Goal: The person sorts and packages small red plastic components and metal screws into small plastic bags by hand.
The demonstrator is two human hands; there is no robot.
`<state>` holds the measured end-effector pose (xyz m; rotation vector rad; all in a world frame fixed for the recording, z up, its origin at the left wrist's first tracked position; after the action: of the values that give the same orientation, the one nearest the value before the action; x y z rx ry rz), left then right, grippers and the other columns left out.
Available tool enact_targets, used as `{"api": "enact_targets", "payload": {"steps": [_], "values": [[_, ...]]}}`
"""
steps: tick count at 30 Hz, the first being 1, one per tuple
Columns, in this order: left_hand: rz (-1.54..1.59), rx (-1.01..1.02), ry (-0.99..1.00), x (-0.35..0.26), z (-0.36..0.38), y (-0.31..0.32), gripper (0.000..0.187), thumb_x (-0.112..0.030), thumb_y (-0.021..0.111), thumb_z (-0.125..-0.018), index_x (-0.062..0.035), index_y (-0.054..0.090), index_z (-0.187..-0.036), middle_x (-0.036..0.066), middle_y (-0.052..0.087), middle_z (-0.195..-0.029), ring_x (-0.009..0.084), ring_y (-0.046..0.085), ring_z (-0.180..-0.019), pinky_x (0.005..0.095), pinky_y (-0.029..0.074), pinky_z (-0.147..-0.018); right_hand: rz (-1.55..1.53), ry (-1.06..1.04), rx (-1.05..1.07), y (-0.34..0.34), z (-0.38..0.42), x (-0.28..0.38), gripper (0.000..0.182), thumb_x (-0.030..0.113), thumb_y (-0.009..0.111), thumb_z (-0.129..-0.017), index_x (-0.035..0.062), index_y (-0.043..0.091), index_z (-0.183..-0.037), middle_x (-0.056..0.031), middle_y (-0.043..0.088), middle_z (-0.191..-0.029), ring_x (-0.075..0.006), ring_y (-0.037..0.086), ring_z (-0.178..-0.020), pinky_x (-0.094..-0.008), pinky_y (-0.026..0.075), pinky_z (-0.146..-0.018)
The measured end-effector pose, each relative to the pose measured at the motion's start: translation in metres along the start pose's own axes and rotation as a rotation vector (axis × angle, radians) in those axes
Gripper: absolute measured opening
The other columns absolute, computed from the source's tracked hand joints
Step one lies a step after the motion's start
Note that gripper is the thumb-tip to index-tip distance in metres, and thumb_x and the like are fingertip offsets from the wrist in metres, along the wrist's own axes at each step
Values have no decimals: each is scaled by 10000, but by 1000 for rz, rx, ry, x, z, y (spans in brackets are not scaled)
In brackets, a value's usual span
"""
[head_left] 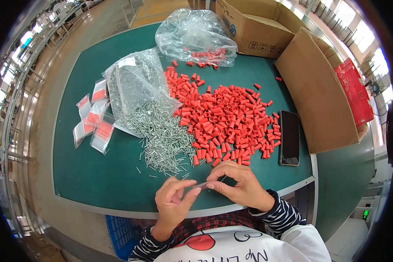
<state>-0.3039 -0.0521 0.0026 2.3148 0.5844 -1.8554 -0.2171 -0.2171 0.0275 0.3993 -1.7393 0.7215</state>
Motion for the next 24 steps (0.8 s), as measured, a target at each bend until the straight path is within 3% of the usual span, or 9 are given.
{"api": "enact_targets", "payload": {"steps": [5, 14, 17, 21, 24], "values": [[-5, 4, -14, 5, 1, 0, 142, -43, 792, -792, -31, 719, -913, -23, 477, -681, 57, 386, -570, 216, 275, -502, -62, 62, 27, 1, 1, -1, 82, 112, 687, -877, 43, 663, -916, -46, 657, -833, -195, 602, -787, -314, 451, -719], [47, 33, -98, 7, 3, -1, 153, -69, 788, -808, -10, 705, -921, -23, 472, -714, 45, 370, -604, 207, 266, -522, 155, -87, 25, 2, -4, 8, 77, 113, 667, -877, 42, 651, -902, -64, 648, -851, -244, 590, -795, -342, 432, -730], [16, 96, 6, -2, 3, 0, 128, -56, 786, -801, -13, 713, -897, -20, 472, -701, 55, 373, -598, 212, 270, -520, 140, -123, 56, 7, -3, 11, 83, 104, 675, -867, 42, 652, -917, -67, 647, -852, -243, 592, -795, -342, 422, -721], [15, 34, -22, -8, 8, -13, 81, -51, 765, -792, -23, 702, -834, -16, 473, -685, 67, 379, -598, 216, 263, -523, 38, -90, 85, 19, -4, 14, 109, 81, 678, -862, 38, 657, -960, -69, 649, -880, -241, 605, -818, -341, 439, -737], [-92, -67, 13, -11, 16, -42, 78, -2, 734, -798, -33, 715, -866, -12, 493, -684, 58, 406, -585, 222, 285, -513, -24, -54, 68, 27, -6, 19, 139, 64, 677, -861, 30, 664, -995, -75, 650, -904, -242, 613, -837, -342, 457, -748]]}}
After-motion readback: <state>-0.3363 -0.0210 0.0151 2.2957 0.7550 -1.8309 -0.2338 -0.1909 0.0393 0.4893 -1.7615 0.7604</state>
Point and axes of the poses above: each hand's wrist, its own z-axis away from the middle knuckle, its own y-axis out of the palm, x = y × z, the point moved 4 cm from there along -z, towards the middle knuckle
